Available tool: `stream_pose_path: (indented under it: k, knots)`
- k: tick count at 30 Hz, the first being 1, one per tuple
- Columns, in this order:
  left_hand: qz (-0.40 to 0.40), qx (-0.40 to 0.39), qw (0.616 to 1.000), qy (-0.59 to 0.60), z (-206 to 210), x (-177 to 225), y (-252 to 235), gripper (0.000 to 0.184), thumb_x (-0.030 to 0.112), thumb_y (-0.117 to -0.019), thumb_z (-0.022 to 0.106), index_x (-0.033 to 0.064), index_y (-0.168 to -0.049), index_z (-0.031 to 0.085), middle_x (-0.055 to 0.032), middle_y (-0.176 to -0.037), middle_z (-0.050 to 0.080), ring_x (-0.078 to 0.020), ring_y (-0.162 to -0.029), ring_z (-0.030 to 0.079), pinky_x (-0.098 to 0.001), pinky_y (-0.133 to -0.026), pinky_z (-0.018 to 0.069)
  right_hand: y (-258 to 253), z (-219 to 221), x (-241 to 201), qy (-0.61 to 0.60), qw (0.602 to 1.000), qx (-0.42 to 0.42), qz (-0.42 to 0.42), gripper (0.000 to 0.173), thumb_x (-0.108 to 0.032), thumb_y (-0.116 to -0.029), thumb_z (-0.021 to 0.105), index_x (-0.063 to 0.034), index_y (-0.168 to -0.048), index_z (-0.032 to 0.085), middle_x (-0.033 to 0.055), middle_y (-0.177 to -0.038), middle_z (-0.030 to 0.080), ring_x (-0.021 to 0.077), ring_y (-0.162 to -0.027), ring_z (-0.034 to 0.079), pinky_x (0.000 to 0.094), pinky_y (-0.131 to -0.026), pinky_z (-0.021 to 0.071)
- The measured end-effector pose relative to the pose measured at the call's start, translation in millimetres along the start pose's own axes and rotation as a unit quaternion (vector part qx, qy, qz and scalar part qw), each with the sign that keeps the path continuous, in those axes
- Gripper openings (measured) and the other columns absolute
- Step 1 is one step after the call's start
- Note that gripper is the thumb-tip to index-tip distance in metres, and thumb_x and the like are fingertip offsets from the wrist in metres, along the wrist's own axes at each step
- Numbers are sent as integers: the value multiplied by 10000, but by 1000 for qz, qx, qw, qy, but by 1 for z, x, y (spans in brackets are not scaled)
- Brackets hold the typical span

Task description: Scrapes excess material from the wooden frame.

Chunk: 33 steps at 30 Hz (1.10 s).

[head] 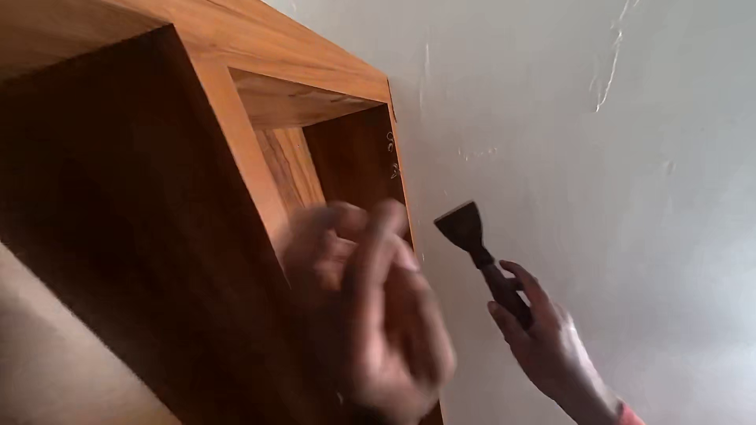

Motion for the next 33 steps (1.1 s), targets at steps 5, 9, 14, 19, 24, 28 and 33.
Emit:
stream_pose_path:
  k: [5, 9, 14, 19, 24, 28, 33]
  knots:
    - [-205, -186, 959, 66, 124, -43, 57, 505, 312, -1036, 562, 49, -1466, 537, -105, -1563, 469, -194, -1465, 416, -406, -1193, 380, -81, 39, 4, 22, 994, 35, -98, 441, -266, -979, 612, -134, -1400, 608, 69, -1080, 701, 189, -772, 684, 433, -632, 589]
    - [-210, -254, 944, 34, 193, -98, 33, 704, 451, -1045, 522, 33, -1582, 339, -138, -1670, 267, -252, -1551, 238, -453, -1248, 253, -149, 65, 14, 34, 988, 82, -123, 408, -229, -1013, 588, -119, -1403, 633, 96, -1125, 725, 258, -802, 715, 512, -633, 579]
    - [-223, -218, 950, -24, 228, -143, 25, 739, 494, -1042, 497, 20, -1583, 327, -172, -1678, 223, -269, -1550, 240, -456, -1238, 277, -203, 81, 29, 61, 973, 93, -201, 372, -225, -990, 617, -150, -1347, 687, 69, -1113, 726, 219, -704, 697, 453, -534, 562]
    - [-187, -171, 965, -67, 238, -162, 49, 656, 485, -1056, 433, 39, -1538, 430, -152, -1651, 307, -284, -1542, 263, -492, -1247, 252, -212, 91, 34, 81, 969, 91, -214, 386, -232, -970, 618, -175, -1343, 700, 51, -1017, 715, 185, -620, 654, 406, -480, 533]
    - [-108, -119, 986, -41, 243, -174, 40, 515, 347, -1085, 432, 23, -1474, 526, -147, -1581, 440, -275, -1507, 349, -460, -1247, 272, -214, 101, 21, 108, 969, 97, -198, 394, -220, -987, 583, -212, -1368, 684, 69, -969, 702, 198, -561, 625, 397, -429, 492]
    - [-119, -146, 981, 41, 237, -185, 32, 526, 313, -1079, 480, 21, -1516, 470, -139, -1608, 400, -237, -1535, 289, -419, -1264, 250, -222, 95, 17, 119, 969, 75, -204, 399, -301, -1029, 546, -245, -1408, 654, 56, -894, 674, 185, -543, 601, 382, -415, 467]
    - [-105, -136, 984, 46, 245, -185, 40, 514, 269, -1081, 467, 7, -1523, 453, -147, -1622, 375, -244, -1549, 255, -423, -1274, 227, -234, 87, 25, 117, 962, 73, -238, 400, -283, -1016, 569, -238, -1403, 662, 53, -849, 663, 175, -536, 588, 367, -418, 460]
Point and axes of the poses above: each hand's wrist, its own y-axis away from the middle knuckle, its own z-axis out of the palm, x = y × z, the point moved 1 cm from there along -y, towards the middle knuckle
